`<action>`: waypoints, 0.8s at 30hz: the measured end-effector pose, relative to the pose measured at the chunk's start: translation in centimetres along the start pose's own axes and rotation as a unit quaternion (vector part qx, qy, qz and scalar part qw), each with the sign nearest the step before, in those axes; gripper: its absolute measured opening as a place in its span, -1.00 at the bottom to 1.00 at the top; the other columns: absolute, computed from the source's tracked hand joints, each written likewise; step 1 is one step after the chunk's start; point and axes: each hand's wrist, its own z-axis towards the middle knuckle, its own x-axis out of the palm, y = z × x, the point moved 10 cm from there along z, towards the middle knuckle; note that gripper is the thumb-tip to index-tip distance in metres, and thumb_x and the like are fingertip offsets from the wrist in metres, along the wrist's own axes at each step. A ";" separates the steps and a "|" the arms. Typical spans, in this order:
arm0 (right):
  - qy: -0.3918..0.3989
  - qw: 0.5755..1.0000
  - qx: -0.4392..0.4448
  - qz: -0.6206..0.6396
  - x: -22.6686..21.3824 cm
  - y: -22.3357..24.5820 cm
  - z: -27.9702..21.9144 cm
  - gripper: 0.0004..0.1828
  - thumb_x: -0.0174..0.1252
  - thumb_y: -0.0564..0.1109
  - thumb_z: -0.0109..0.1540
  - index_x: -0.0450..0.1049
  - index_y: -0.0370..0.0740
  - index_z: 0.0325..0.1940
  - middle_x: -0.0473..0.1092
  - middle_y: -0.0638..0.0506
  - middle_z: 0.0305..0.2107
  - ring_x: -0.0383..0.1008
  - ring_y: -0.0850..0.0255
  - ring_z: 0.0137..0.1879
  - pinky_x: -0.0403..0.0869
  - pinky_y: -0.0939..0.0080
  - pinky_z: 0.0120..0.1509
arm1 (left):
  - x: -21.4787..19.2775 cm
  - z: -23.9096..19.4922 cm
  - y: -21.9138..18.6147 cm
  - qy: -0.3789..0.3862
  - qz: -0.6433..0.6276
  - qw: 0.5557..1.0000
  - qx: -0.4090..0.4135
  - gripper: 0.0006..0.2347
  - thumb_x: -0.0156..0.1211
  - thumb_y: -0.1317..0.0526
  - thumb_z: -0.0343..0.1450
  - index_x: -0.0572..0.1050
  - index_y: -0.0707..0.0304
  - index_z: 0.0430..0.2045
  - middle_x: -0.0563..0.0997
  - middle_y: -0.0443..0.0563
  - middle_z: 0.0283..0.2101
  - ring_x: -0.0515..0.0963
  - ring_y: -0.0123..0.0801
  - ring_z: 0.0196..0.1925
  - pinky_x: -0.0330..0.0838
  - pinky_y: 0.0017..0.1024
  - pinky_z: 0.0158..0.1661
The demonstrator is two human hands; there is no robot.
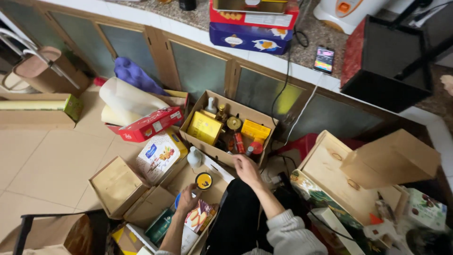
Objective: Assembling a cardboard product display stand using a hot glue gun and arranging gift boxes.
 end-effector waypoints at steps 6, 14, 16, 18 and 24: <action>0.092 0.983 0.091 0.132 9.1 -1.6 1.6 -0.59 0.12 0.01 0.34 0.42 -0.18 0.23 0.47 -0.22 0.08 0.46 -0.13 0.24 0.56 0.04 0.23 | -1.7 2.4 0.6 -0.014 -0.075 0.997 0.023 -0.49 0.29 -0.05 0.32 0.46 0.18 0.11 0.61 0.29 -0.02 0.57 0.19 0.14 0.37 0.03 0.20; 0.145 0.979 0.093 0.106 15.9 -5.2 2.1 -0.52 0.17 -0.02 0.28 0.38 -0.08 0.30 0.56 -0.08 -0.08 0.60 -0.06 0.04 0.62 0.06 0.04 | -3.6 6.7 3.4 -0.013 0.012 0.999 -0.041 -0.47 0.30 0.05 0.33 0.35 0.03 0.23 0.46 0.20 0.11 0.51 0.25 0.14 0.46 0.07 0.11; 0.164 0.976 0.103 0.103 16.3 -5.3 2.3 -0.50 0.16 -0.01 0.28 0.37 -0.07 0.31 0.56 -0.08 -0.07 0.60 -0.05 0.04 0.62 0.06 0.05 | -4.5 8.3 2.9 -0.009 0.035 0.998 -0.050 -0.46 0.28 0.06 0.34 0.32 0.00 0.25 0.43 0.17 0.13 0.50 0.24 0.16 0.47 0.09 0.09; 0.154 0.974 0.110 0.122 16.2 -5.6 2.6 -0.49 0.16 -0.03 0.28 0.36 -0.11 0.33 0.55 -0.12 -0.06 0.58 -0.11 0.06 0.61 0.01 0.08 | -6.0 9.7 0.7 0.005 0.093 0.995 -0.032 -0.48 0.26 0.14 0.36 0.32 0.12 0.24 0.41 0.25 0.18 0.48 0.32 0.16 0.48 0.12 0.11; 0.114 0.980 0.112 0.116 17.7 -7.8 2.3 -0.51 0.23 -0.03 0.28 0.41 -0.09 0.29 0.57 -0.08 -0.15 0.65 0.07 -0.12 0.65 0.18 -0.08 | 2.2 18.7 9.0 0.117 0.341 0.932 -0.027 -0.29 0.20 0.12 0.38 0.00 -0.08 0.47 0.03 -0.10 0.54 0.24 -0.06 0.43 0.36 -0.05 0.28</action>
